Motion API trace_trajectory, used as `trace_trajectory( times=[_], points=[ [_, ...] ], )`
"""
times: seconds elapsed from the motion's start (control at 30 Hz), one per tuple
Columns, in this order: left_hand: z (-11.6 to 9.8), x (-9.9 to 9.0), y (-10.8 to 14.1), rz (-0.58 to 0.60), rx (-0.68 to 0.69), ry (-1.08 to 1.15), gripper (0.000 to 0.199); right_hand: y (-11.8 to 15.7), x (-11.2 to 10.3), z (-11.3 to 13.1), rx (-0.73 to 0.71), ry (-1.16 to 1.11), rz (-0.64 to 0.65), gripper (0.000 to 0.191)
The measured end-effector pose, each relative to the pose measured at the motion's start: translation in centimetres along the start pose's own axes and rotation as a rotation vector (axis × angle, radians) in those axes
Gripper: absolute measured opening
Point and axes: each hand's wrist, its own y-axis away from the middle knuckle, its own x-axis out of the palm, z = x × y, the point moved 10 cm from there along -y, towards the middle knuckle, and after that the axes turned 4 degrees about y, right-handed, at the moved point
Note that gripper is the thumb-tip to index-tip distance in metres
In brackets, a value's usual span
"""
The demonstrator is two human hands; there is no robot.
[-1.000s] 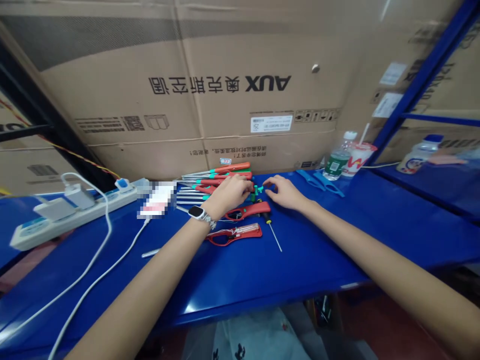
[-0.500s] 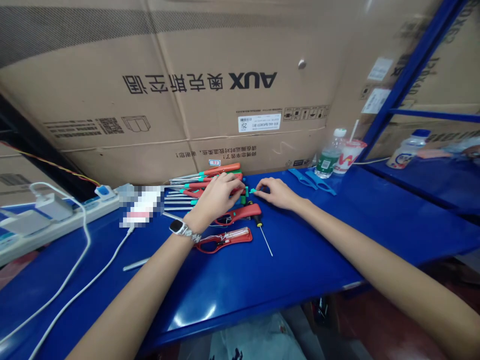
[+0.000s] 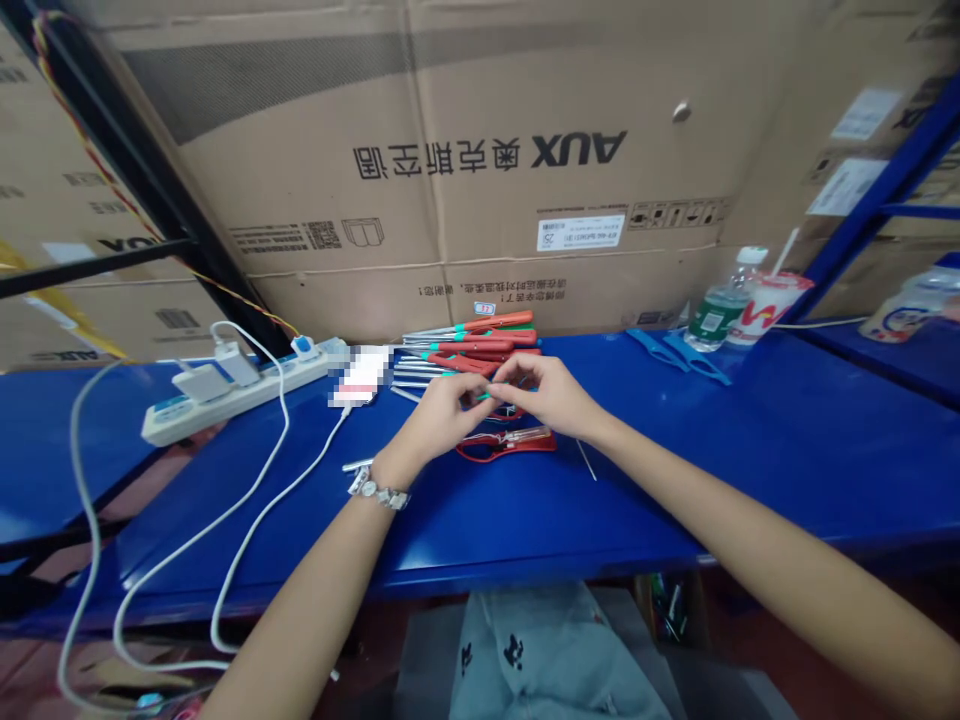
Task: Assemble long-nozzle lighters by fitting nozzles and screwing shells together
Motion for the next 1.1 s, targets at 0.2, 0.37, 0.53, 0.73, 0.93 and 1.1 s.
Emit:
trace_trajectory(
  times=[0.2,0.37,0.53,0.73,0.93,1.1],
  points=[
    [1.7,1.3,0.0,0.051,-0.174,0.264,0.039,0.9,0.1,-2.0,0.018,-0.161,-0.067,0.031],
    [0.5,2.6,0.1,0.097,-0.132,0.404,0.043,1.9,-0.9,-1.8,0.035,-0.155,-0.145,0.030],
    [0.3,2.7,-0.1,0.057,-0.147,0.484,0.051,2.3,-1.1,0.0,-0.059,-0.031,-0.163,0.025],
    [1.6,2.2,0.0,-0.021,-0.214,0.442,0.054,2.9,-0.8,1.1,-0.110,0.140,-0.197,0.021],
    [1.2,0.4,0.2,-0.039,-0.178,0.215,0.051,2.5,-0.7,0.2,-0.055,0.125,-0.179,0.028],
    [-1.2,-2.2,0.6,-0.123,0.074,0.120,0.028,2.3,-0.1,-0.4,0.003,0.034,-0.098,0.039]
  ],
)
